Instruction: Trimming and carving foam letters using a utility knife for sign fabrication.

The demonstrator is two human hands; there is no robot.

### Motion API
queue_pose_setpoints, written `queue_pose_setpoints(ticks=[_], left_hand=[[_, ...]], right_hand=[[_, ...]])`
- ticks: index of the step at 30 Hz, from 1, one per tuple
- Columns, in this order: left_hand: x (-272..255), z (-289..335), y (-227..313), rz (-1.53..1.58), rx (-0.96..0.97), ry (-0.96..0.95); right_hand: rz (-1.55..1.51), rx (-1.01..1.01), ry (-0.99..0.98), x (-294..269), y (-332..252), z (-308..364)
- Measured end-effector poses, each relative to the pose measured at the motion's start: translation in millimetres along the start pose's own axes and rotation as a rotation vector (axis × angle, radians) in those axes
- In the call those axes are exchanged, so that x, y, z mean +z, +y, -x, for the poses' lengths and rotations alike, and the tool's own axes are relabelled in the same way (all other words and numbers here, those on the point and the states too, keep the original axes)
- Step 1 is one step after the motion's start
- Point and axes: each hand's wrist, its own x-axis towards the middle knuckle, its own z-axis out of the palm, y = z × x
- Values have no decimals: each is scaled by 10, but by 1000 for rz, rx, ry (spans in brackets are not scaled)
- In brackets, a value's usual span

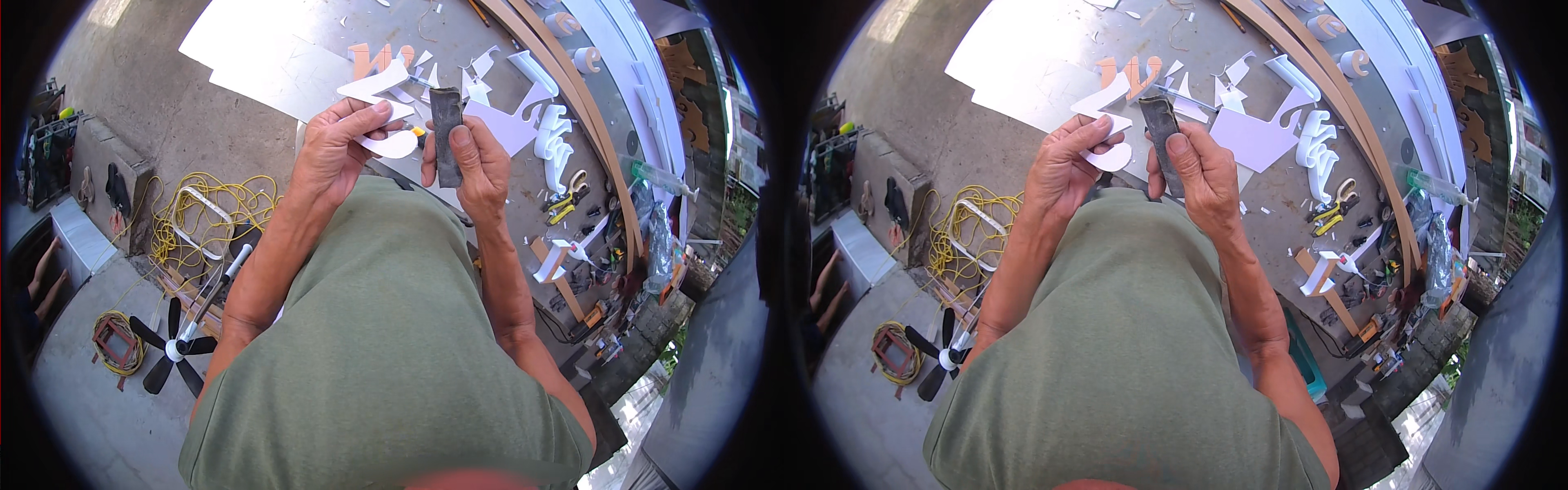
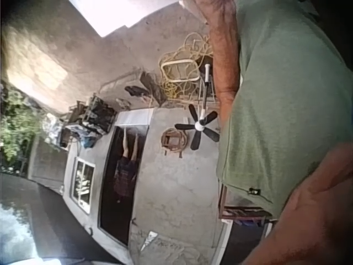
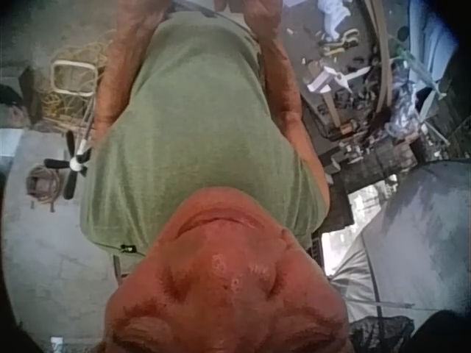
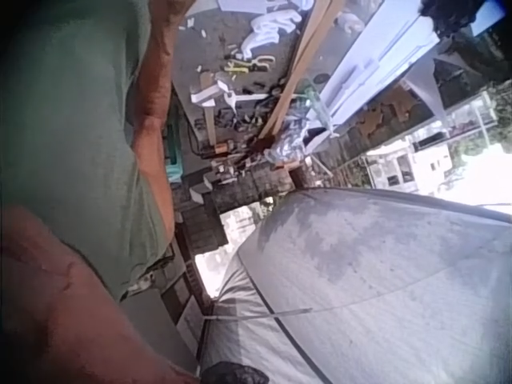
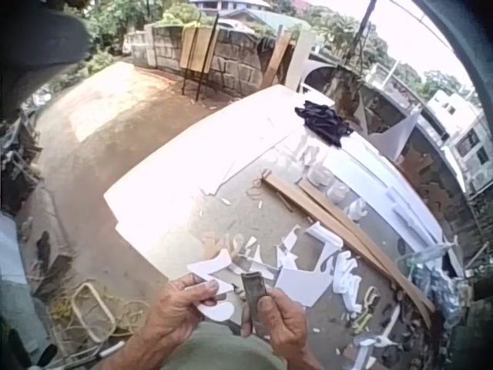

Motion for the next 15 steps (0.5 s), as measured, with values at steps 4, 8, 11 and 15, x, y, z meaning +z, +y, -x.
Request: queue_pose_setpoints(ticks=[4, 8, 11, 15], left_hand=[[-72, -18, -10, 17, -51, -73], [-87, -4, -37, 10, -76, -82], [-28, 3, -61, 11, -92, -71], [10, 6, -57, -9, -113, -66]], right_hand=[[90, 14, -65, -17, 70, -105], [-30, 139, -161, -86, 56, -113], [-39, 212, -163, -130, 66, -129], [129, 162, -133, -130, 54, -143]])
